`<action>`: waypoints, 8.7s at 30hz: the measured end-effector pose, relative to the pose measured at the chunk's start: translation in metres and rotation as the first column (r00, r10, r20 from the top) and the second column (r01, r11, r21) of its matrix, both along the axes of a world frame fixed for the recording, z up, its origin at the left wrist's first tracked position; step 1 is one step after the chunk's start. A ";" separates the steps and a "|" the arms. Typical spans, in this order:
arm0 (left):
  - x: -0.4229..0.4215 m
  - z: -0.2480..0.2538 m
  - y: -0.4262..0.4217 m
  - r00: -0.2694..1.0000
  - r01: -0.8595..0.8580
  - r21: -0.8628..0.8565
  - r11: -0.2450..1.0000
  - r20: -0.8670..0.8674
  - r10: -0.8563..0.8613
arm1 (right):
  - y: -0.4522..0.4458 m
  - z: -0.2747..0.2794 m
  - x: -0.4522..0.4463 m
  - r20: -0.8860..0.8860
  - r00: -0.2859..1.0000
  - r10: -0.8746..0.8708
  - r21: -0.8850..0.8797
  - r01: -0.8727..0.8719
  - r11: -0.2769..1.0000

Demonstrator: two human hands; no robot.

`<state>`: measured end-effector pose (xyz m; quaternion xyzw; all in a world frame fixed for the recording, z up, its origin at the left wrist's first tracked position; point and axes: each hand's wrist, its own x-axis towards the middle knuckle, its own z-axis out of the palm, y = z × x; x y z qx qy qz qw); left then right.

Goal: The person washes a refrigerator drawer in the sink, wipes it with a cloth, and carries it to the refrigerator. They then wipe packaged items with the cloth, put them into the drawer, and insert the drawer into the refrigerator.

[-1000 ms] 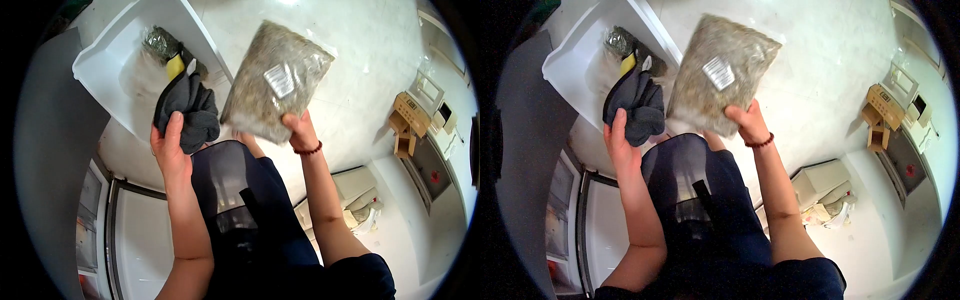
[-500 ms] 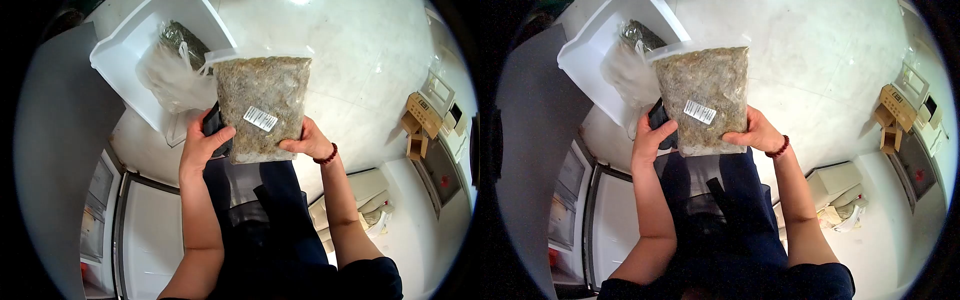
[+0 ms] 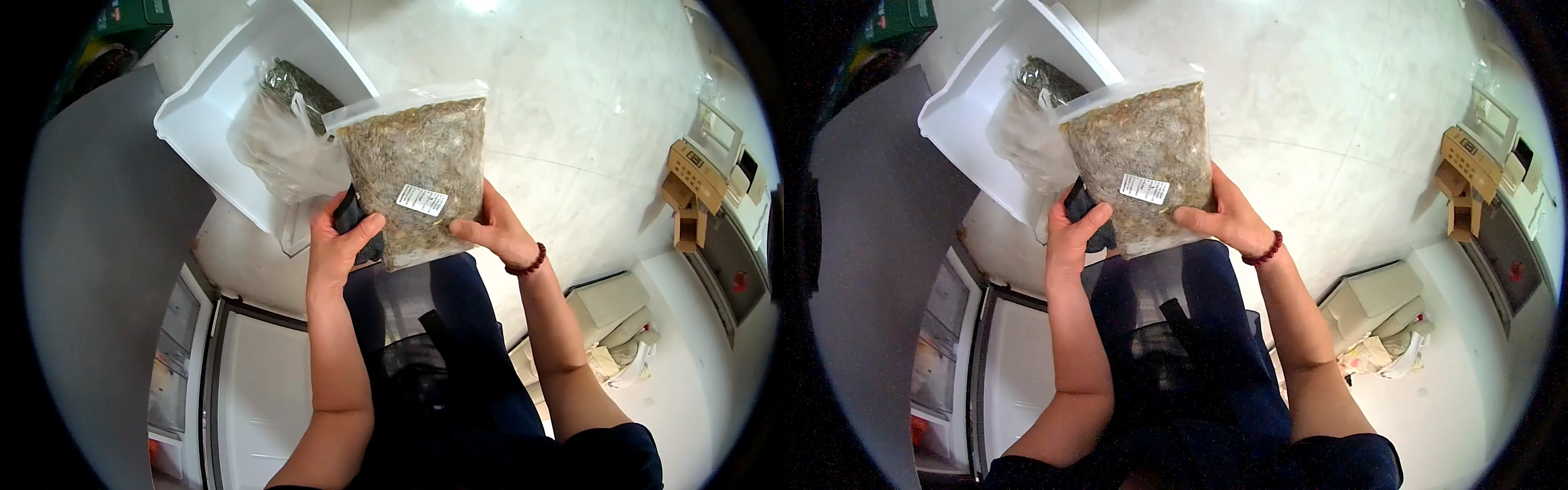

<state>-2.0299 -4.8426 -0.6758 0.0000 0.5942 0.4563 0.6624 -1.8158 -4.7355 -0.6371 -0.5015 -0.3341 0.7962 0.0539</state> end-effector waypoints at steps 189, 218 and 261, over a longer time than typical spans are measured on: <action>0.034 0.702 0.042 0.870 -0.097 0.772 0.629 -0.242 0.430 | -0.011 0.686 0.016 -0.326 0.815 0.480 0.943 0.313 0.110; 0.008 0.665 -0.013 0.945 -0.188 0.750 0.634 -0.037 0.324 | -0.049 0.661 -0.079 0.308 0.911 0.274 0.782 -0.079 -0.618; -0.045 0.725 0.061 0.907 -0.163 0.886 0.435 -0.039 0.419 | -0.005 0.649 -0.049 -0.816 0.575 -0.061 0.167 0.335 0.927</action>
